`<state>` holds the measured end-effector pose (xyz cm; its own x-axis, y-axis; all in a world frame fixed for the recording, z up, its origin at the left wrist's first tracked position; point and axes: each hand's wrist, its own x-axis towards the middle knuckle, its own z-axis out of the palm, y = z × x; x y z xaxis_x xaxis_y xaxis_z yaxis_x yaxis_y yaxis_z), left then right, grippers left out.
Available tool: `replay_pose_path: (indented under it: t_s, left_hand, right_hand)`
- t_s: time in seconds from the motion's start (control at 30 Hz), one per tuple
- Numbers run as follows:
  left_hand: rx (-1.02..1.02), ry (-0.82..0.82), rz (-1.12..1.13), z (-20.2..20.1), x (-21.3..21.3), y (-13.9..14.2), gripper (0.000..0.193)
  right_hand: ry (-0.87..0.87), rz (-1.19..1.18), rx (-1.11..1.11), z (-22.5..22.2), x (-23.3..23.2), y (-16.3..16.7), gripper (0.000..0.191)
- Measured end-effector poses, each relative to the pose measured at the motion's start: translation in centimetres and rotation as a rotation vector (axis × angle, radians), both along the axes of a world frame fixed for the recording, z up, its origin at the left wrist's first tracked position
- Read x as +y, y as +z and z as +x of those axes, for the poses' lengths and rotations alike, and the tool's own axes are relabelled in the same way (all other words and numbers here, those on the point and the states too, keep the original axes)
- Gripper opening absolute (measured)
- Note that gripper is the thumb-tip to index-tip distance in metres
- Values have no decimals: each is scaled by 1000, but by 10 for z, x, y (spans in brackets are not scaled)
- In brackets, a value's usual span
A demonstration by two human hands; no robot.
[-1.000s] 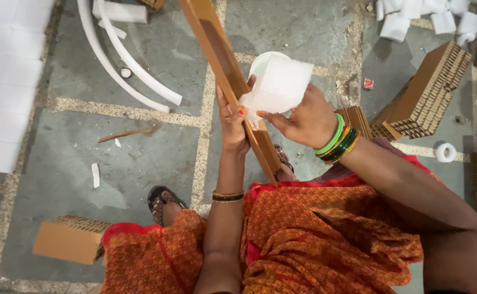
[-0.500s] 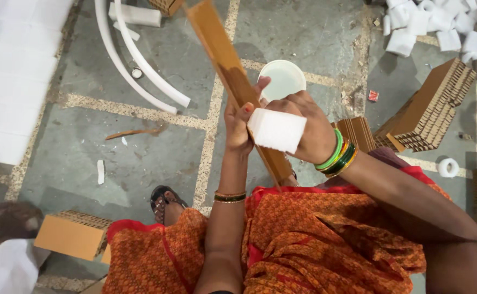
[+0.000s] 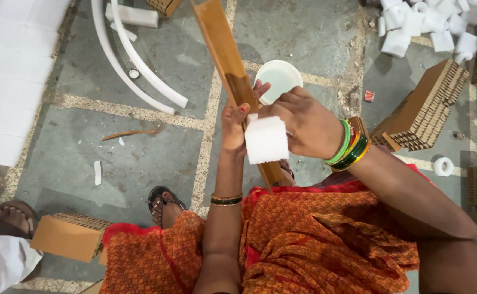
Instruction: The person holds a long, thin cardboard piece and uses a white foam block to apply a liquid adhesive from a bucket onto the cardboard surface. The person repeatedly dips the foam into the bucket and rubs it along the cardboard, handling multiple pieces in a repetitive manner.
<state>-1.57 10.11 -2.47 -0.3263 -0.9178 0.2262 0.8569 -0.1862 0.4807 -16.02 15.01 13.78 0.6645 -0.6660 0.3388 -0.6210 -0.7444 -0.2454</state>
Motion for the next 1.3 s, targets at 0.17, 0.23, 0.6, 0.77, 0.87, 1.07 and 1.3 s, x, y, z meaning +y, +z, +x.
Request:
replay_pose_path:
  t_s: [0.17, 0.23, 0.6, 0.77, 0.87, 1.07, 1.3]
  left_hand:
    - [-48, 75, 38, 16, -9, 1, 105]
    - [-59, 128, 23, 23, -11, 2, 109]
    - [42, 263, -68, 53, -23, 6, 116]
    - [102, 199, 4, 59, -26, 5, 119]
    - [62, 159, -28, 57, -28, 1, 119]
    - [70, 74, -99, 29, -17, -7, 115]
    - [327, -3, -208, 5, -8, -10, 106]
  right_hand:
    - [22, 123, 11, 2, 6, -8, 38]
    - [61, 140, -1, 3, 11, -11, 37]
    - [230, 162, 206, -12, 35, -22, 33]
    - [206, 260, 407, -14, 30, -40, 44]
    - [193, 425, 194, -38, 30, -22, 47]
    - [-162, 262, -518, -38, 33, -24, 41]
    - [-412, 560, -1066, 5, 22, -46, 37]
